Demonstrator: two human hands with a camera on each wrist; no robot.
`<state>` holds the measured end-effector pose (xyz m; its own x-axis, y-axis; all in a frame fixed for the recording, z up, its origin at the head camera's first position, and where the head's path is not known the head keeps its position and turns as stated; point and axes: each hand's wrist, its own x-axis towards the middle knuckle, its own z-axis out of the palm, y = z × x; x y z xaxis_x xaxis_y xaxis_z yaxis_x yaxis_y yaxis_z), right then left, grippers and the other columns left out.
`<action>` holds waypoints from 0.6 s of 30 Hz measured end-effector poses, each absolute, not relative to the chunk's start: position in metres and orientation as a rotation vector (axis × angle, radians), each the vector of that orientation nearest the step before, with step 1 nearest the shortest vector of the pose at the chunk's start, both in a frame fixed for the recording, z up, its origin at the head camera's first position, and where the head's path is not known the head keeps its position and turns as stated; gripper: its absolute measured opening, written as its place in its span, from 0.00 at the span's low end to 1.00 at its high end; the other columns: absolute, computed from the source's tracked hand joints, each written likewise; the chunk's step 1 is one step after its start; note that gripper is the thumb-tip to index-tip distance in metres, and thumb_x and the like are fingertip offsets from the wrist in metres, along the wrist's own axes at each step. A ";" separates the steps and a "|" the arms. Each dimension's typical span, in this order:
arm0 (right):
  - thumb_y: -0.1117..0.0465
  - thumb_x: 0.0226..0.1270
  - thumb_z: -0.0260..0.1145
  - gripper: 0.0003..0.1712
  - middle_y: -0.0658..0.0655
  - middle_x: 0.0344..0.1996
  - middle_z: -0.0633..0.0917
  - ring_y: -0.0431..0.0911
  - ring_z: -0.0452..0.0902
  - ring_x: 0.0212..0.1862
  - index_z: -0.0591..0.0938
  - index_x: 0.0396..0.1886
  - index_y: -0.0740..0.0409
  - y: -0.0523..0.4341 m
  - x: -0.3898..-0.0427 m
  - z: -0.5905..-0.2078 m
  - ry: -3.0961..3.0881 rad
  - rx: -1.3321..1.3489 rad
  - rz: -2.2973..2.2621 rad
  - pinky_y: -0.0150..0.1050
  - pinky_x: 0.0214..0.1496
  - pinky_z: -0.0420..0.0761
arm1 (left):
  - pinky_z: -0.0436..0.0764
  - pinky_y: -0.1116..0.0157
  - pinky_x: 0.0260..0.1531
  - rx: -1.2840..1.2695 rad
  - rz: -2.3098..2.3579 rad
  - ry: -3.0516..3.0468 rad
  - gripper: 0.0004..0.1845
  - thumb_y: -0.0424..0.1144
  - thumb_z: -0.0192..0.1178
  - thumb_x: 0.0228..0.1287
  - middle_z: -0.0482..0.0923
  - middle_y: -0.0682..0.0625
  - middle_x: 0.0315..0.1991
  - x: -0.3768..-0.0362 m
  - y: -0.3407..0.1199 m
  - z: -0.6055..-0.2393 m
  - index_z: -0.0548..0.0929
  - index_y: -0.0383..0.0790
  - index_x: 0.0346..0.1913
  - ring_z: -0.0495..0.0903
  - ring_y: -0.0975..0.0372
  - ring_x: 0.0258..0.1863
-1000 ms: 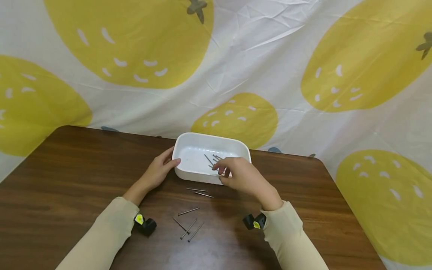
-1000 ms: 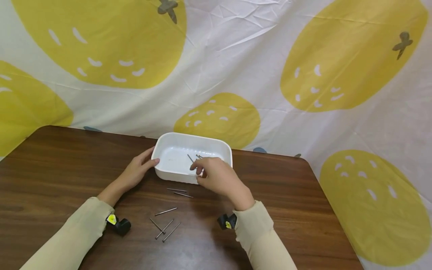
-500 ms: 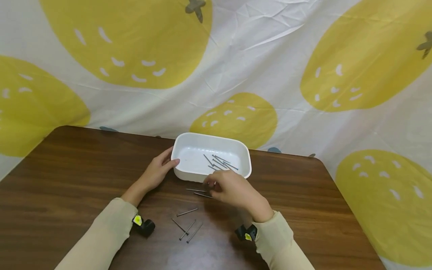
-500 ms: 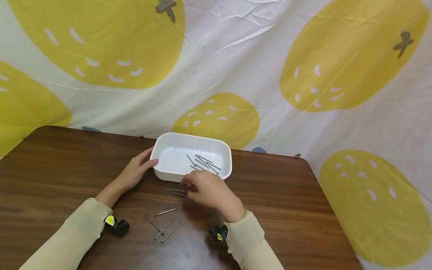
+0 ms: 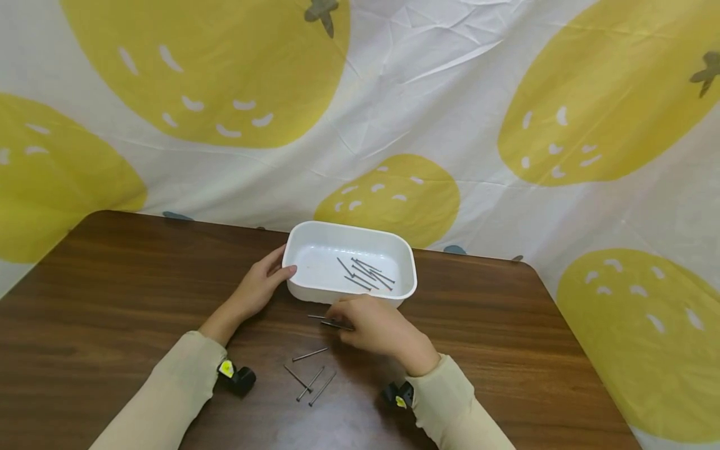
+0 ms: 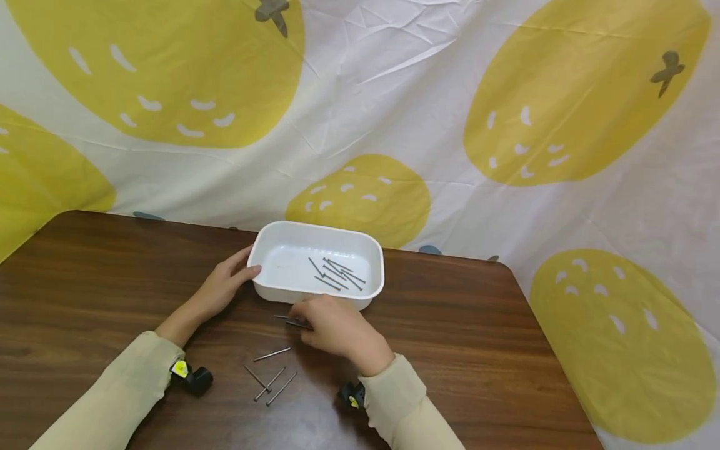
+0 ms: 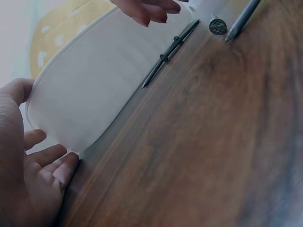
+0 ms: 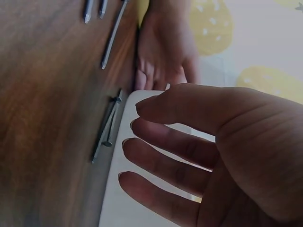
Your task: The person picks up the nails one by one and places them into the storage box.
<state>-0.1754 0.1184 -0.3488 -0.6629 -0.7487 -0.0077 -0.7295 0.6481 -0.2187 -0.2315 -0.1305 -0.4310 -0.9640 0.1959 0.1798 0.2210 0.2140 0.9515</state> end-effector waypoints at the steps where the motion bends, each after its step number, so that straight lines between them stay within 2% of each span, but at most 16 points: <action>1: 0.66 0.59 0.71 0.16 0.49 0.43 0.89 0.42 0.84 0.47 0.87 0.48 0.55 0.117 -0.175 -0.350 2.763 -1.247 -0.293 0.39 0.52 0.85 | 0.65 0.48 0.75 -0.412 -1.915 -2.432 0.34 0.40 0.54 0.77 0.58 0.34 0.78 -0.232 -0.131 -0.431 0.56 0.32 0.79 0.63 0.43 0.76; 8: 0.66 0.58 0.72 0.15 0.49 0.42 0.89 0.43 0.85 0.45 0.88 0.47 0.53 0.114 -0.176 -0.359 2.795 -1.295 -0.221 0.39 0.52 0.85 | 0.67 0.49 0.75 -0.408 -1.922 -2.433 0.35 0.41 0.54 0.77 0.57 0.34 0.78 -0.231 -0.131 -0.432 0.56 0.33 0.79 0.63 0.43 0.76; 14: 0.66 0.56 0.72 0.12 0.48 0.36 0.86 0.42 0.82 0.39 0.88 0.41 0.50 0.114 -0.177 -0.366 2.830 -1.296 -0.155 0.36 0.41 0.83 | 0.66 0.48 0.75 -0.411 -1.918 -2.436 0.34 0.41 0.53 0.77 0.57 0.34 0.79 -0.231 -0.131 -0.432 0.56 0.33 0.79 0.62 0.43 0.76; 18: 0.67 0.56 0.72 0.10 0.47 0.30 0.82 0.39 0.75 0.32 0.86 0.36 0.50 0.114 -0.178 -0.370 2.837 -1.304 -0.171 0.30 0.32 0.75 | 0.66 0.48 0.75 -0.412 -1.912 -2.441 0.34 0.41 0.53 0.77 0.57 0.34 0.79 -0.231 -0.131 -0.431 0.56 0.32 0.79 0.62 0.43 0.77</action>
